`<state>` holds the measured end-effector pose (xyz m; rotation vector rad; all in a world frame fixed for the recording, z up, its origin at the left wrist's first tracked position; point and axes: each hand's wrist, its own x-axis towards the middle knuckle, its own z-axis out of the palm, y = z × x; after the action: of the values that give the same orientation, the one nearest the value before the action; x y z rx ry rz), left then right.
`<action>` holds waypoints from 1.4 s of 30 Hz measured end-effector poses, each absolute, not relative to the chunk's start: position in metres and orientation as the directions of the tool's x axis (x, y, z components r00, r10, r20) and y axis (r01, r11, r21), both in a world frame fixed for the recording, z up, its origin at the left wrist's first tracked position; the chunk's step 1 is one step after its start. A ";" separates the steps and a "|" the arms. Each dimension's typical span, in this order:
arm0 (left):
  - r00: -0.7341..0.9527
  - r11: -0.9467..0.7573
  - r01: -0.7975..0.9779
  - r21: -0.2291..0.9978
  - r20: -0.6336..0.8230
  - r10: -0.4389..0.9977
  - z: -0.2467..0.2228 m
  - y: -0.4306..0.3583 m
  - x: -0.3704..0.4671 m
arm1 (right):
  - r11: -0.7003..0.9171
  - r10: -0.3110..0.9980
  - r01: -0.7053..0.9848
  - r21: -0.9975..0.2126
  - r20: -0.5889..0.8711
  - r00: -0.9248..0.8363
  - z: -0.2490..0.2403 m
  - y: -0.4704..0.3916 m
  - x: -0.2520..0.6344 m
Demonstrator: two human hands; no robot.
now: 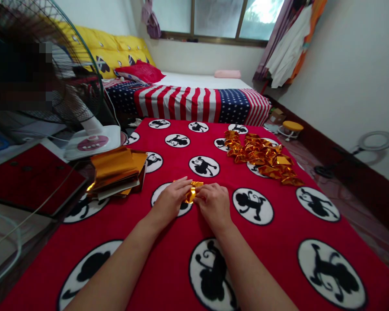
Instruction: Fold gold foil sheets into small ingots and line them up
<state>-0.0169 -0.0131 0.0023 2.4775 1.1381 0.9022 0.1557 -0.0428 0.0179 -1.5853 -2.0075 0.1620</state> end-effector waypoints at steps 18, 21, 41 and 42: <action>0.451 -0.519 0.740 0.428 0.257 0.855 -0.003 -0.019 -0.015 | 0.276 0.926 0.860 -0.430 0.358 -0.119 0.017 -0.044 0.154; 0.349 -0.427 0.825 0.371 0.260 0.900 -0.001 -0.023 -0.014 | 0.273 0.928 0.854 -0.443 0.355 -0.112 0.016 -0.044 0.155; 0.361 -0.414 0.847 0.334 0.212 0.908 -0.005 -0.020 -0.016 | 0.390 0.919 0.664 -0.637 0.222 -0.327 0.010 -0.053 0.104; 0.360 -0.413 0.847 0.333 0.212 0.909 -0.004 -0.020 -0.017 | 0.375 0.925 0.679 -0.632 0.210 -0.315 0.009 -0.053 0.105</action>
<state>-0.0165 -0.0196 -0.0044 2.4488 1.5974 0.5476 0.1051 -0.0531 0.0093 -1.3776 -2.0929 0.5908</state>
